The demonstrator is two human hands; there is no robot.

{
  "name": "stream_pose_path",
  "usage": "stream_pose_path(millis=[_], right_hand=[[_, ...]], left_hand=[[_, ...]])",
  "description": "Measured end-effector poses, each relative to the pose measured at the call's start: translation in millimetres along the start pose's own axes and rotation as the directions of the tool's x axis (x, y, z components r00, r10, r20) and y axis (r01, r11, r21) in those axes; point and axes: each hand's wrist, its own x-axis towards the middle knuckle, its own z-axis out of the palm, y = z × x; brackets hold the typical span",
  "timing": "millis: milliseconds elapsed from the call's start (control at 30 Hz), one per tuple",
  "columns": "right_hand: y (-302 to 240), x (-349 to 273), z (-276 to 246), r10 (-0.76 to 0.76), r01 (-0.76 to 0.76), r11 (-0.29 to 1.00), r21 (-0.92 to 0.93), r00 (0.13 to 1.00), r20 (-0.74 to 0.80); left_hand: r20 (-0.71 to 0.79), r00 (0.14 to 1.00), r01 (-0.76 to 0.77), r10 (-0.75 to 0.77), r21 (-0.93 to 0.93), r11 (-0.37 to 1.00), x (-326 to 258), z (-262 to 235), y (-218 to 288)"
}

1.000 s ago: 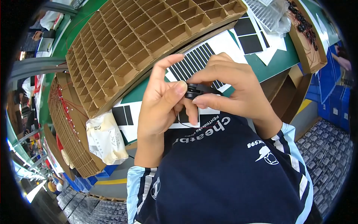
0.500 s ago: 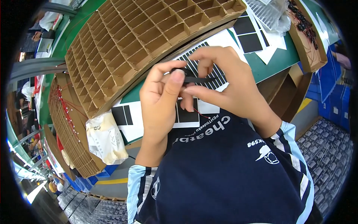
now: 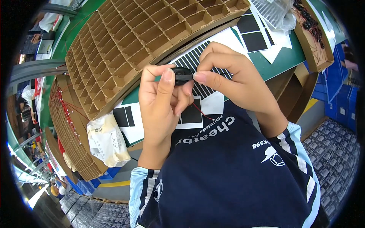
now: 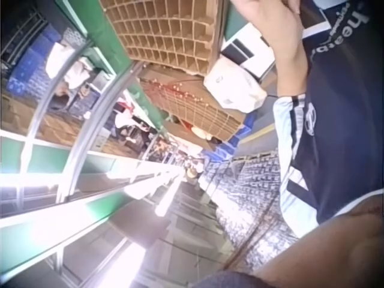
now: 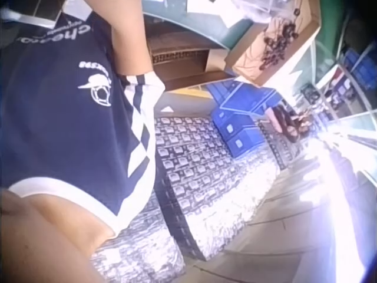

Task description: Manually assemble small electronic components into plastic housings at a factory workstation.

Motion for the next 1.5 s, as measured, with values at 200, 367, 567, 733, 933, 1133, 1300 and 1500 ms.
stream_pose_path(millis=[200,367,567,733,933,1133,1300,1500], right_hand=[[-4.7,1.6,-3.3,-0.001,-0.003,0.999,0.046,0.997,0.082],[-14.2,2.8,-7.6,0.112,-0.094,0.989,-0.116,0.98,0.162],[-6.8,1.5,-6.2,-0.016,0.009,0.999,0.036,0.983,0.183],[0.1,1.1,3.4,-0.03,0.03,1.0,0.006,0.999,0.03],[-9.6,2.7,-1.8,-0.006,0.041,0.965,-0.26,0.991,0.132],[2.7,2.3,-3.8,-0.01,0.015,1.0,-0.023,0.98,0.2],[1.5,0.9,-0.1,-0.029,0.026,0.999,0.025,0.988,0.151],[0.5,0.8,-0.6,-0.082,0.104,0.983,-0.155,0.986,0.143]], left_hand=[[0.157,0.982,0.138,-0.103,-0.232,0.963,-2.1,-6.1,0.0],[0.221,0.956,0.266,-0.192,-0.384,0.884,-5.5,-8.0,0.5],[0.213,0.95,0.268,-0.229,-0.175,0.947,-1.9,-8.4,2.9],[-0.055,0.997,0.062,-0.059,0.053,0.997,-2.3,-0.5,-3.9],[-0.099,0.994,-0.004,0.036,0.313,0.95,-8.1,-5.9,-7.4],[0.069,0.989,0.141,-0.134,-0.098,0.985,-5.0,-4.8,-3.2],[0.017,0.993,0.114,-0.114,-0.054,0.992,-7.2,-0.3,-4.4],[0.055,0.998,-0.006,-0.005,0.199,0.98,-7.7,-3.6,-7.1]])
